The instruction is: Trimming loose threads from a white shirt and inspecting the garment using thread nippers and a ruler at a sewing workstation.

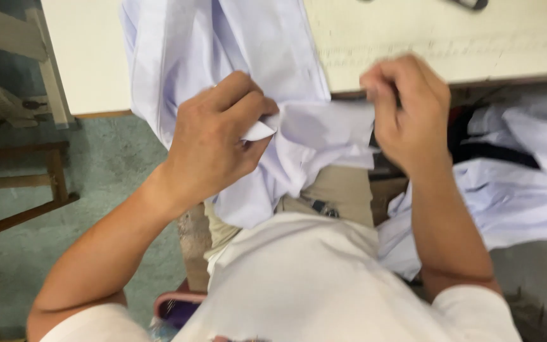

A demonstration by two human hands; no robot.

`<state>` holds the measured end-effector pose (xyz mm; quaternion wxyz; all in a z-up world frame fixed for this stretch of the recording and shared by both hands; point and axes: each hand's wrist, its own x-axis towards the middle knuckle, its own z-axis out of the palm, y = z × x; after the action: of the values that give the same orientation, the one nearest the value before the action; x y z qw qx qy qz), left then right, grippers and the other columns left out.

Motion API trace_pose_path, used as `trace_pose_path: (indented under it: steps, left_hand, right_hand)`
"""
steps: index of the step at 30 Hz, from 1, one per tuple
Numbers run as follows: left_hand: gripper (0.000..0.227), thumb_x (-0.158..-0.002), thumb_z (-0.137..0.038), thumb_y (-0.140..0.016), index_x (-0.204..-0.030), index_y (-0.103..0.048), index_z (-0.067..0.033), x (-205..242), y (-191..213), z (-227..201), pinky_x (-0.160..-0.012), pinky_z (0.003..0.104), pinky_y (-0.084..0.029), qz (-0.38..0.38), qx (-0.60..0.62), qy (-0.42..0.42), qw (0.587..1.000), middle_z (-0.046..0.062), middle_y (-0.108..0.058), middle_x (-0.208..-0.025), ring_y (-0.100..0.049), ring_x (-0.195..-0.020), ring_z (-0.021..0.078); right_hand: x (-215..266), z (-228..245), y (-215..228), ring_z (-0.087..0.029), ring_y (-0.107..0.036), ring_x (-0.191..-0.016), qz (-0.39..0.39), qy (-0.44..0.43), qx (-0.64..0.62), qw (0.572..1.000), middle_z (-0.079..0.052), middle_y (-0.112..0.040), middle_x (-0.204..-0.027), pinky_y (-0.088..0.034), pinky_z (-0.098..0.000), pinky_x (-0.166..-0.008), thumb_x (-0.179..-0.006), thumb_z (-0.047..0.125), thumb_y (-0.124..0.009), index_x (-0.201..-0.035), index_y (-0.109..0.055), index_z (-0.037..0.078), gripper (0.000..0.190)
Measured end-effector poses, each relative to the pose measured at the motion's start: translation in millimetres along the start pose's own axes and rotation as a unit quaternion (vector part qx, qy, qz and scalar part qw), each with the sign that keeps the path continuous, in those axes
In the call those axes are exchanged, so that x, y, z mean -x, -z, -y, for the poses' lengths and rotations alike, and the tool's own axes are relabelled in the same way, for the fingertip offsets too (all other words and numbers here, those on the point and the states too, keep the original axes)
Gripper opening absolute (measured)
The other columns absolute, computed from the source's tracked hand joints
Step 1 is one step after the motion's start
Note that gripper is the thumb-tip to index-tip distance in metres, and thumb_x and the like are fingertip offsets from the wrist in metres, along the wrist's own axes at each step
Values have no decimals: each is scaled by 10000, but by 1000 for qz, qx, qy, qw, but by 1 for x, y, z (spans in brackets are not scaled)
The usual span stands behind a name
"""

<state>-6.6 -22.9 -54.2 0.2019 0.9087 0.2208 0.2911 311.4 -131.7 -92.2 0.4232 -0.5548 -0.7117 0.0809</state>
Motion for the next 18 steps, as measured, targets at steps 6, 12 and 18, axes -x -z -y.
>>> trace_pose_path:
  steps: [6, 12, 18]
  left_hand:
    - [250, -1012, -184, -1109, -1174, -932, -113, -37, 20, -20, -811, 268, -635, 80, 224, 178, 955, 28, -892, -1081, -832, -908, 136]
    - [241, -1073, -225, -952, -1272, -943, -89, -26, 19, -10, -743, 284, -743, 237, 584, 294, 718, 79, -978, -1110, -921, -929, 172]
    - [159, -1128, -223, -928, -1159, -948, -69, -13, -19, -15, -654, 246, -474, 66, 634, 333, 695, -53, -801, -891, -635, -780, 42]
  right_hand:
    - [-7, 40, -15, -278, -882, -1276, 142, -106, -94, 980, -159, -912, -1440, -692, -416, -1169, -1051, -17, -954, -1485, -845, 2, 448]
    - [-54, 22, 47, -219, -734, -825, 185, -9, -49, 982, -175, -927, -1329, -501, -365, -774, -1209, -105, -817, -1427, -912, -19, 252]
    - [-14, 75, 33, -312, -731, -850, -89, -89, -71, 990, -224, -760, -943, -536, -434, -803, -1385, 271, -558, -1036, -741, -121, 556]
